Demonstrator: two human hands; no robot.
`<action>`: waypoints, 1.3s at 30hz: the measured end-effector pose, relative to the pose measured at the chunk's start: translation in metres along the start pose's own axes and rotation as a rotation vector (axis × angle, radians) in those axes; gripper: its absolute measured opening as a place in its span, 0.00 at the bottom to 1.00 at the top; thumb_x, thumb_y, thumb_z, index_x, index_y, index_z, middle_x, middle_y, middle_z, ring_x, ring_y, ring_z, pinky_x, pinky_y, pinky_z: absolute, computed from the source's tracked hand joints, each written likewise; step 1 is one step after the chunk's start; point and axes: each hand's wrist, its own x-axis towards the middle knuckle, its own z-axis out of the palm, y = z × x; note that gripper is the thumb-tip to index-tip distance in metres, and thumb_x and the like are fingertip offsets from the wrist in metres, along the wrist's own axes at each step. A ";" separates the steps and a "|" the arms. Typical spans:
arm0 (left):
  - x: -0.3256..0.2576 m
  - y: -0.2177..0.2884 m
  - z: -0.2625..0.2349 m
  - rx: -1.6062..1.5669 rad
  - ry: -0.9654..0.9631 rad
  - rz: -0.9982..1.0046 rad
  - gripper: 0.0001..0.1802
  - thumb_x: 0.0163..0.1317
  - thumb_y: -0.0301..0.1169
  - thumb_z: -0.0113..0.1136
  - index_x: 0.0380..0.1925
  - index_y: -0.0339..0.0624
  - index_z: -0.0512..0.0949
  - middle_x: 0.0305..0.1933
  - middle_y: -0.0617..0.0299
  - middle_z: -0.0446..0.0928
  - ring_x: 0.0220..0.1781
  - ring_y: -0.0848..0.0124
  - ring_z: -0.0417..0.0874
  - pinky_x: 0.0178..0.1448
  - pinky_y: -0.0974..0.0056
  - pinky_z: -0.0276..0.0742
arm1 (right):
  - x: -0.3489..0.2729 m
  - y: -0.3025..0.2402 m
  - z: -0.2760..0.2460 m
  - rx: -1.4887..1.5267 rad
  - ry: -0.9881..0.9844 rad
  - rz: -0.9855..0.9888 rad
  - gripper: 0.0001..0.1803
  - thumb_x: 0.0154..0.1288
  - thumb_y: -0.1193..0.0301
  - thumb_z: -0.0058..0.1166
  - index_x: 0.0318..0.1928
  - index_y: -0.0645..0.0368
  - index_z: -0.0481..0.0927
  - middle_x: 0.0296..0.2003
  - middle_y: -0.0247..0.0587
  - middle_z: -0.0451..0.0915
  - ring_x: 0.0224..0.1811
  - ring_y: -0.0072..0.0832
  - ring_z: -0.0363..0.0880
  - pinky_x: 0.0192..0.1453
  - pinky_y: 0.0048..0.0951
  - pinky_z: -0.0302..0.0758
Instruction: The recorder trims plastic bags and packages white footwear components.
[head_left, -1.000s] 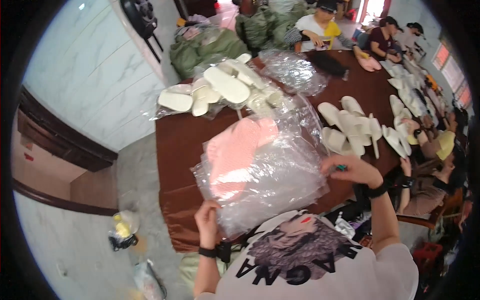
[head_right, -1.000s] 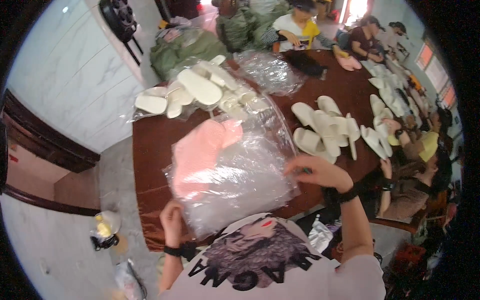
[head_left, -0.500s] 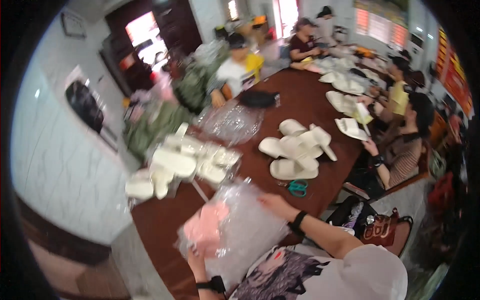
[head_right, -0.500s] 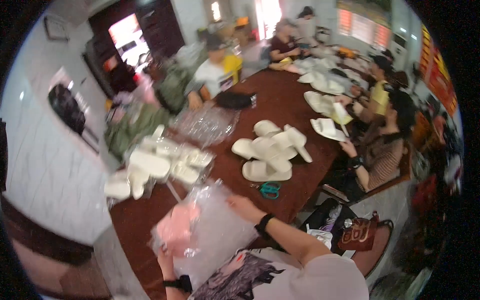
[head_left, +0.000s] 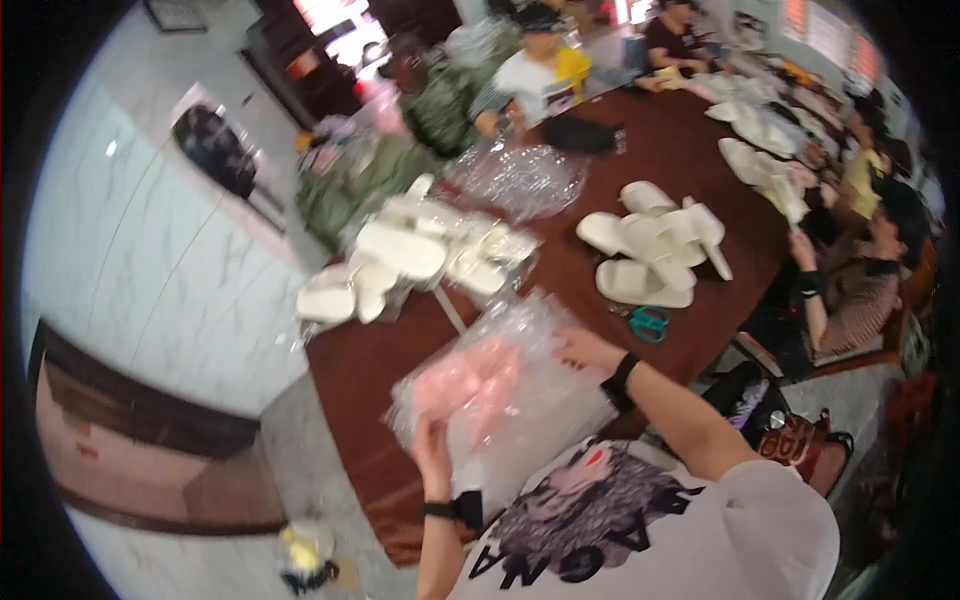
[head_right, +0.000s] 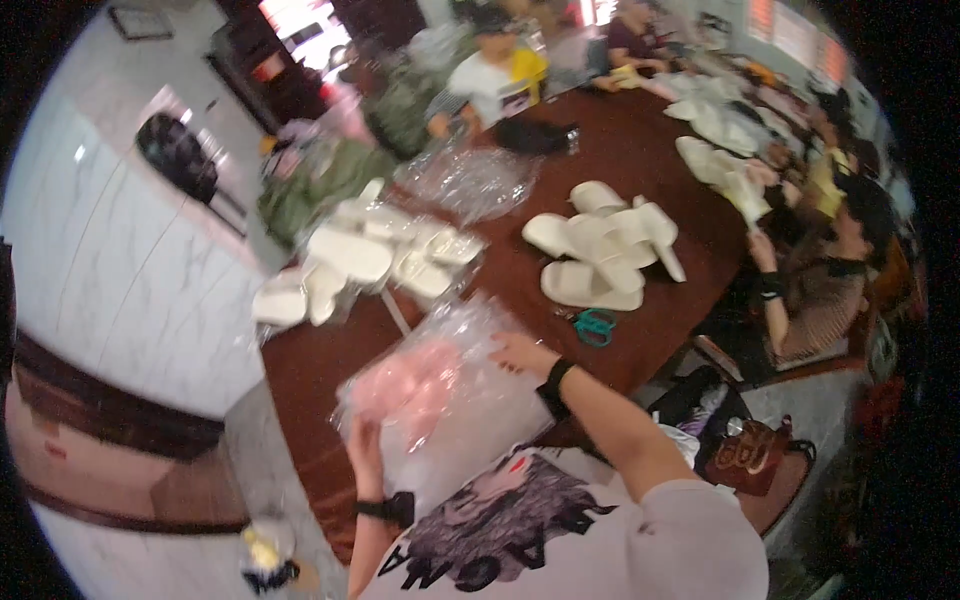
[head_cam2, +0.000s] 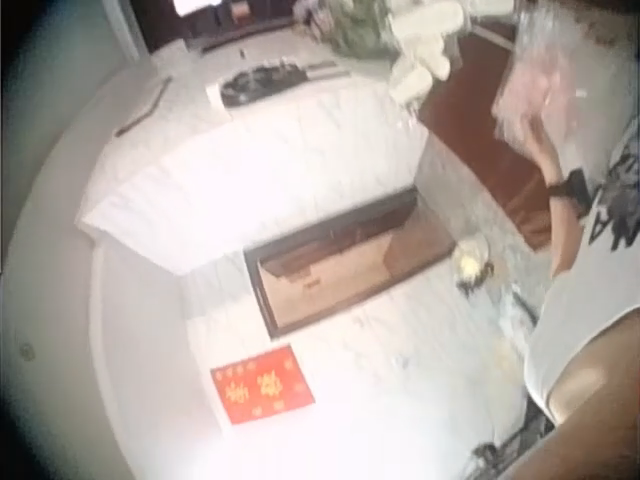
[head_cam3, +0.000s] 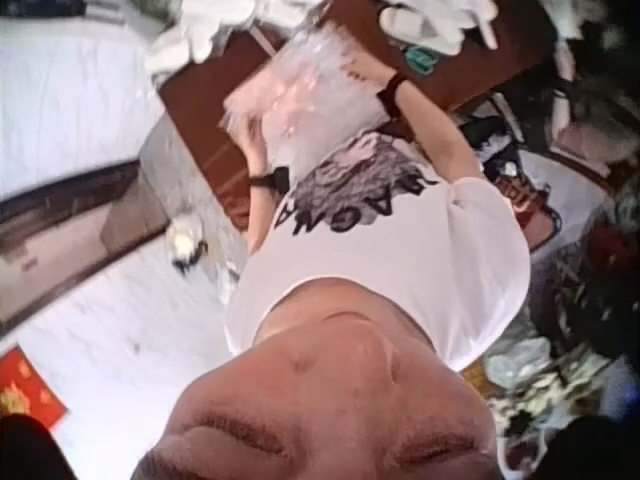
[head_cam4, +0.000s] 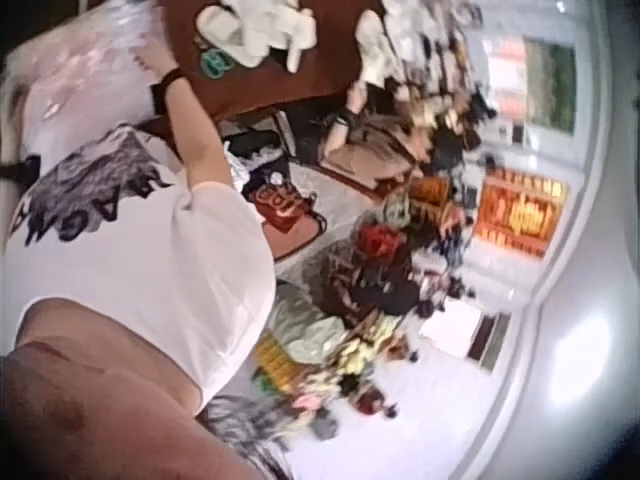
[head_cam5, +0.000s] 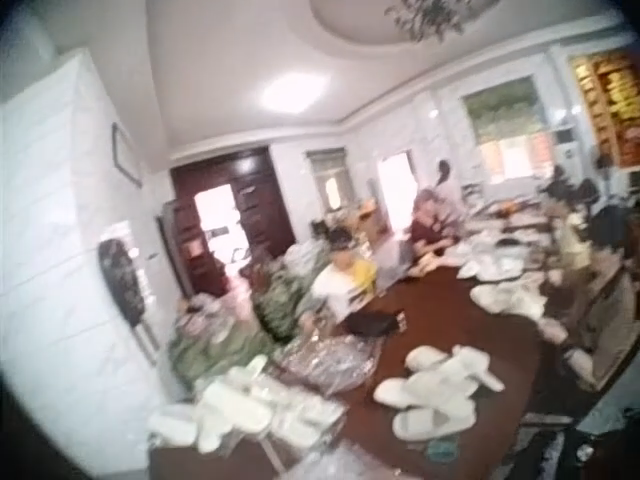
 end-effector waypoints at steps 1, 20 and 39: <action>-0.005 0.007 0.002 -0.005 -0.039 -0.007 0.12 0.62 0.11 0.48 0.42 0.35 0.74 0.40 0.61 0.75 0.44 0.74 0.76 0.52 0.69 0.72 | -0.002 -0.004 -0.003 0.032 -0.045 0.058 0.19 0.62 0.60 0.56 0.48 0.60 0.78 0.36 0.34 0.81 0.32 0.21 0.76 0.34 0.28 0.76; -0.058 -0.023 -0.019 -0.558 0.026 -0.791 0.27 0.72 0.49 0.46 0.58 0.36 0.65 0.48 0.50 0.78 0.41 0.61 0.84 0.47 0.60 0.81 | 0.000 -0.023 0.034 0.663 -0.518 0.072 0.20 0.70 0.66 0.50 0.58 0.61 0.73 0.49 0.47 0.80 0.50 0.35 0.81 0.49 0.36 0.82; -0.063 -0.039 0.015 -0.426 -0.052 -0.432 0.18 0.66 0.25 0.57 0.53 0.44 0.65 0.41 0.59 0.79 0.37 0.75 0.80 0.34 0.73 0.75 | 0.000 0.005 0.108 0.003 -0.474 -0.121 0.26 0.60 0.70 0.58 0.60 0.57 0.71 0.34 0.32 0.80 0.25 0.18 0.71 0.28 0.24 0.70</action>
